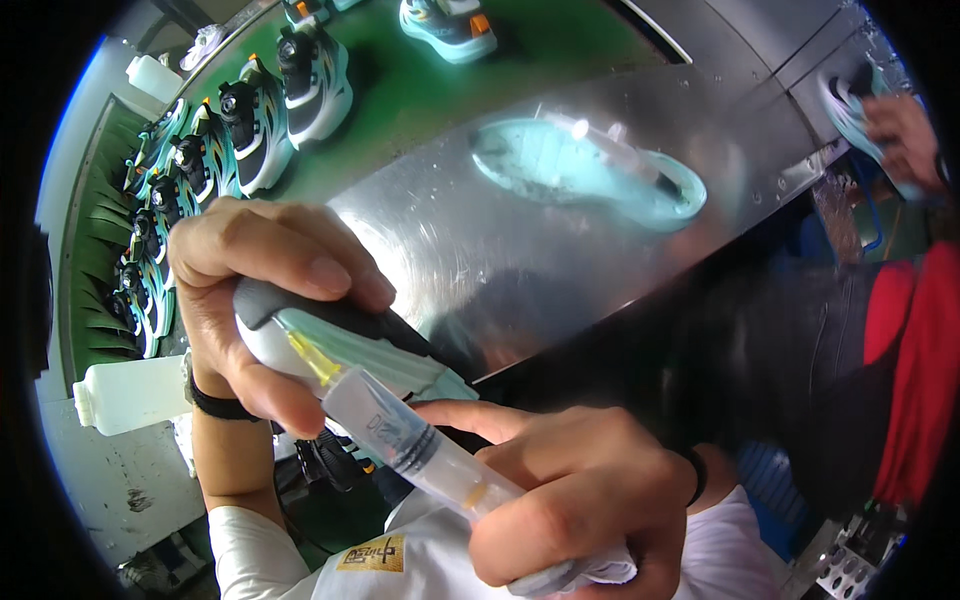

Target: Injecting glue into shoe midsoles using a syringe on an assembly line.

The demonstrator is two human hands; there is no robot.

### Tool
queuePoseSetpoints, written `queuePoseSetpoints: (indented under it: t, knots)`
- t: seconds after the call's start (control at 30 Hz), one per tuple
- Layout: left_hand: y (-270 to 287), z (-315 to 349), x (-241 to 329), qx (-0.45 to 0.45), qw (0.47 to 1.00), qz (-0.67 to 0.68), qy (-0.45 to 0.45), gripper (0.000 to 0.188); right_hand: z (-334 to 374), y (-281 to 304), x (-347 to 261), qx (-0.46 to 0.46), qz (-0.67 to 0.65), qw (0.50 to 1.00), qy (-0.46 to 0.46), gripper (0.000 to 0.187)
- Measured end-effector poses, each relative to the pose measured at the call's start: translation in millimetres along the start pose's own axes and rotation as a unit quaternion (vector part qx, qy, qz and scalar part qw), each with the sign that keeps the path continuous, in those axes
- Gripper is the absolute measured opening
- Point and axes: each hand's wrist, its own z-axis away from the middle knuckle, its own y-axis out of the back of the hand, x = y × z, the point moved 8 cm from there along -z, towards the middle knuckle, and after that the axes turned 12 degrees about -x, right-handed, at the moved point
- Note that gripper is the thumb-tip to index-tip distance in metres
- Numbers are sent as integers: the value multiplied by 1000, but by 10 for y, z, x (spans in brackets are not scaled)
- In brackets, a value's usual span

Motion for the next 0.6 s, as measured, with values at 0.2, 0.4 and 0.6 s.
queuePoseSetpoints:
  t: [0.2,0.4,0.6]
  knots:
    - [77,138,-127,21,999,26,-16,61,93,3,154,0,-35,998,-53,11]
    - [310,547,-411,200,973,59,97,57,279,41,526,23,-107,994,-9,15]
    - [433,670,-581,156,976,152,28,60,306,73,727,23,-139,990,-10,20]
